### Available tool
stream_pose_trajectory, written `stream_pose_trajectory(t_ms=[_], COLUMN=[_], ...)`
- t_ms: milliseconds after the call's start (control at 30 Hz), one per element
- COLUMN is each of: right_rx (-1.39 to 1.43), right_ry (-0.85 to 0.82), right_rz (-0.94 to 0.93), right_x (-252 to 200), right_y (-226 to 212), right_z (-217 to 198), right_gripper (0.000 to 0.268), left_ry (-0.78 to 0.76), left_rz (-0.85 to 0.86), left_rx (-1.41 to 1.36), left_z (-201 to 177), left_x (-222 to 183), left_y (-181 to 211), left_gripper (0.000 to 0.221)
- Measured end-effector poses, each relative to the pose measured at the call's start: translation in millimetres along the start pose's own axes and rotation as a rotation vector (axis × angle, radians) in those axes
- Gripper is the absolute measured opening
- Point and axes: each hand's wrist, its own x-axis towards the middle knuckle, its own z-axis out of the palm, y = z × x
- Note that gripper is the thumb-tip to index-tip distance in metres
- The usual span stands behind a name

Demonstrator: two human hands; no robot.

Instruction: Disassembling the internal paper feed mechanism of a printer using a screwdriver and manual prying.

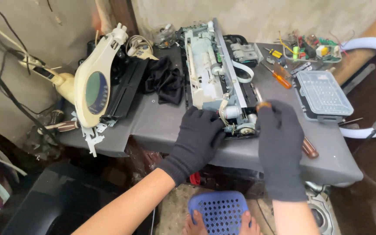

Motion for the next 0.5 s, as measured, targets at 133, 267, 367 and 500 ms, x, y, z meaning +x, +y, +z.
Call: stream_pose_trajectory(t_ms=[133,267,367,500], right_rx=[-0.758,-1.079,-1.262,-1.345], right_ry=[-0.170,-0.479,-0.504,-0.544], right_rz=[-0.311,-0.446,-0.473,-0.251], right_x=[84,120,147,127], right_y=[7,-21,-31,-39], right_z=[12,26,10,-7], right_gripper=[0.047,0.052,0.057,0.048], left_ry=[-0.064,-0.093,-0.173,-0.190], left_rz=[0.080,0.151,0.148,0.199], left_rx=[0.038,0.033,0.036,0.070], left_z=[-9,-15,-27,-35], left_x=[-5,1,9,14], left_y=[3,-8,-10,-4], left_gripper=[0.021,0.024,0.027,0.032])
